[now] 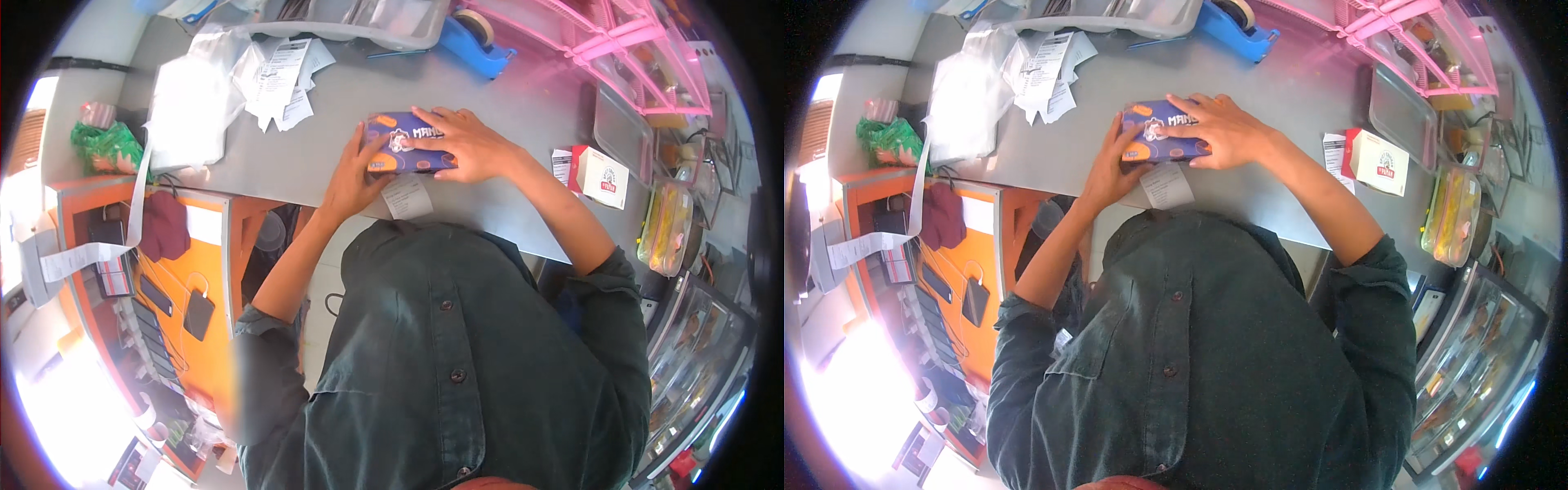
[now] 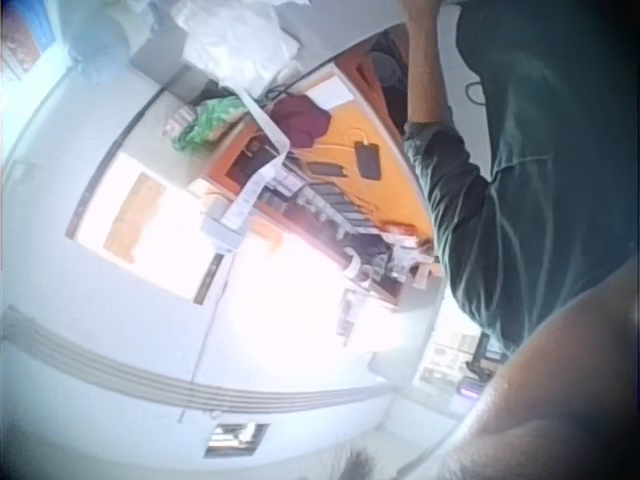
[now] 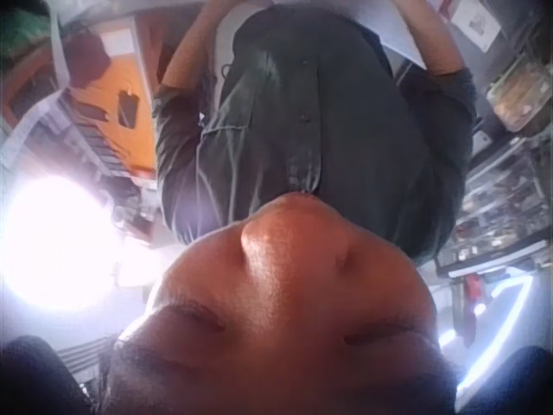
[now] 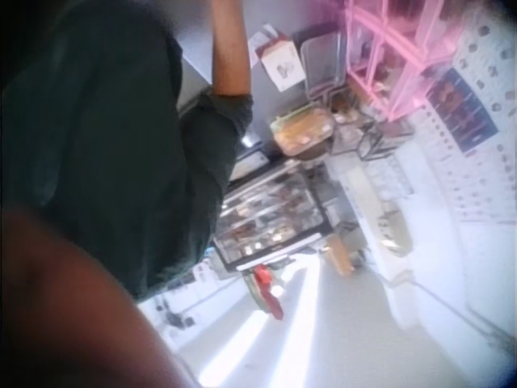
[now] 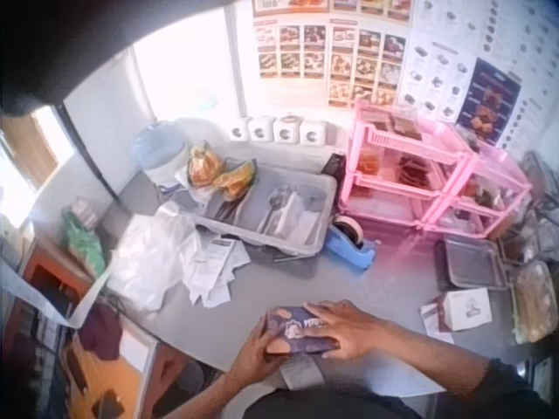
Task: The person packs food items into a cardboard container, closes the box, and then attaches a printed receipt and places it into a clear plastic bag.
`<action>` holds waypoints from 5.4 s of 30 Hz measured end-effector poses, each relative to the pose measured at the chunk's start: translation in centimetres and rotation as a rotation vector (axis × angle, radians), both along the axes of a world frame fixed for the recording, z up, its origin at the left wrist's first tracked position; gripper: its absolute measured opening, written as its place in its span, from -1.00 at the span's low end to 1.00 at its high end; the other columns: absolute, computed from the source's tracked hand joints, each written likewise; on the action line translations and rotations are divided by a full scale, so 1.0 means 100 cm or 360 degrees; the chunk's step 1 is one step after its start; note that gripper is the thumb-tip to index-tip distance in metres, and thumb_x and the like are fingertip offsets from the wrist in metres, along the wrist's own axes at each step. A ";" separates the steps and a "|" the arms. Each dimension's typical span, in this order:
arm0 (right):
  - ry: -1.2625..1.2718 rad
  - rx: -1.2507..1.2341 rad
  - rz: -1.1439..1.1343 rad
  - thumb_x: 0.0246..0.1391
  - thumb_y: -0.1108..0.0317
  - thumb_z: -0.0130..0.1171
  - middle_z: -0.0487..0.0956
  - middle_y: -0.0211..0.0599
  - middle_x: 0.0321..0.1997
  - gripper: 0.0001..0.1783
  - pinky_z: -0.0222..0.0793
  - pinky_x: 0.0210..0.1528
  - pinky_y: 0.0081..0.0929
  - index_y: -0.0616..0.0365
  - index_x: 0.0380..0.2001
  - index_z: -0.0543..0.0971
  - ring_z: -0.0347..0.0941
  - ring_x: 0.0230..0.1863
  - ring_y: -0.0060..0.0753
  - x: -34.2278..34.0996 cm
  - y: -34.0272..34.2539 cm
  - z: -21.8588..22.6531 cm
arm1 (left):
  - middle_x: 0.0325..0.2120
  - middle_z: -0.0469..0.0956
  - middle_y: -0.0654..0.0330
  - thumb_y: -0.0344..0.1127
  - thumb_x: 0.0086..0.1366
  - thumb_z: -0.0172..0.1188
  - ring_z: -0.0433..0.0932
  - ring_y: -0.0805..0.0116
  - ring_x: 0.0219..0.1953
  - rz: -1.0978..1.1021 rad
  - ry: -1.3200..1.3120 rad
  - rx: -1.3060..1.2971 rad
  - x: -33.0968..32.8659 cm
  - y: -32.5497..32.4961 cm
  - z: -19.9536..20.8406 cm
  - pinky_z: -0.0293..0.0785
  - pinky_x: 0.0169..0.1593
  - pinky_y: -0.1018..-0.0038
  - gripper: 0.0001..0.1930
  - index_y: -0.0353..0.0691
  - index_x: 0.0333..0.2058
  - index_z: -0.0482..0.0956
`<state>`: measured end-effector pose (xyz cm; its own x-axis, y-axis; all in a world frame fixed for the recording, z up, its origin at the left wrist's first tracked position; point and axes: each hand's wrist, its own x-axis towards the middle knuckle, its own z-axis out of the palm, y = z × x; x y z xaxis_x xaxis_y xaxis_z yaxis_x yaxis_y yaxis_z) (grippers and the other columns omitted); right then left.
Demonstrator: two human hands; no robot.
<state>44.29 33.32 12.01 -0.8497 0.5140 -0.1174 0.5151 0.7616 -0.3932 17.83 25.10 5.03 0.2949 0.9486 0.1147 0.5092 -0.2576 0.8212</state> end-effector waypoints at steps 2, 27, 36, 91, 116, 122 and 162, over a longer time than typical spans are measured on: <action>-0.0005 -0.0006 -0.0029 -0.08 0.02 0.38 0.04 -0.02 0.52 -0.14 0.15 0.28 -0.03 -0.61 0.34 0.29 0.16 0.37 0.10 0.002 0.004 -0.006 | 0.29 0.24 -0.09 -0.36 -0.02 0.49 0.20 -0.34 0.29 0.0072 -0.0039 0.0014 0.002 0.004 -0.003 0.11 0.36 -0.01 -0.14 -0.05 0.29 0.29; -0.0160 0.0502 -0.0484 -0.19 -0.03 0.45 0.06 0.02 0.49 -0.06 0.19 0.05 0.07 -0.56 0.33 0.30 0.18 0.28 0.17 -0.026 -0.038 -0.036 | 0.19 0.36 -0.02 -0.47 0.03 0.29 0.20 -0.16 0.31 0.0614 -0.0014 0.0279 0.011 -0.011 -0.027 0.06 0.37 -0.02 -0.23 -0.16 0.27 0.26; 0.0105 0.0433 -0.0374 -0.25 0.12 0.47 0.08 0.01 0.47 -0.04 0.21 0.12 0.13 -0.53 0.32 0.32 0.17 0.30 0.09 -0.036 -0.023 -0.042 | -0.15 0.49 0.15 -0.44 0.01 0.24 0.45 0.14 -0.02 0.0845 0.0271 0.0481 0.051 -0.056 -0.031 0.29 0.03 0.18 -0.59 -0.09 -0.07 0.60; -0.0037 0.0505 -0.0370 -0.30 0.25 0.36 0.07 0.22 0.45 0.00 -0.01 0.35 0.16 -0.20 0.35 0.28 0.05 0.38 0.35 -0.040 -0.030 -0.042 | -0.15 0.40 0.17 -0.13 0.05 0.31 0.40 0.17 -0.09 0.0473 0.0550 0.0461 0.054 -0.041 -0.032 0.24 -0.20 0.17 -0.62 0.13 -0.11 0.47; -0.0281 0.0369 -0.0454 -0.24 0.02 0.44 -0.03 0.16 0.49 0.06 -0.07 0.33 0.38 -0.23 0.39 0.20 -0.05 0.43 0.36 -0.047 -0.028 -0.036 | 0.09 0.42 -0.15 -0.41 0.02 0.27 0.37 -0.15 0.17 0.0408 0.0229 0.0429 0.007 -0.003 -0.021 0.25 0.25 0.12 -0.15 -0.03 0.35 0.19; -0.0074 0.0715 -0.0384 -0.13 -0.01 0.41 0.08 0.05 0.48 -0.02 0.11 0.24 0.31 -0.45 0.39 0.20 0.11 0.39 0.23 -0.048 -0.027 -0.052 | 0.15 0.39 0.01 -0.24 0.07 0.33 0.30 -0.05 0.25 0.0760 0.0233 0.0362 0.021 -0.035 -0.037 0.19 0.28 0.05 -0.15 -0.05 0.34 0.16; 0.2847 -0.1433 -0.1136 0.31 -0.28 -0.24 0.32 -0.22 0.38 -0.23 0.24 0.25 -0.13 -0.14 0.44 0.09 0.28 0.30 -0.19 0.016 -0.251 0.024 | 0.37 0.09 -0.18 -0.19 0.37 -0.06 0.01 -0.18 0.42 -0.1273 -0.0366 0.0765 0.235 -0.072 0.159 -0.06 0.41 0.00 -0.42 -0.35 0.29 0.26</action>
<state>45.90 8.27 14.45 -0.0273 0.9980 0.0579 -0.6942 0.0228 -0.7195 41.31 17.88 20.95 0.7559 0.3129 0.5750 -0.1238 -0.7941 0.5950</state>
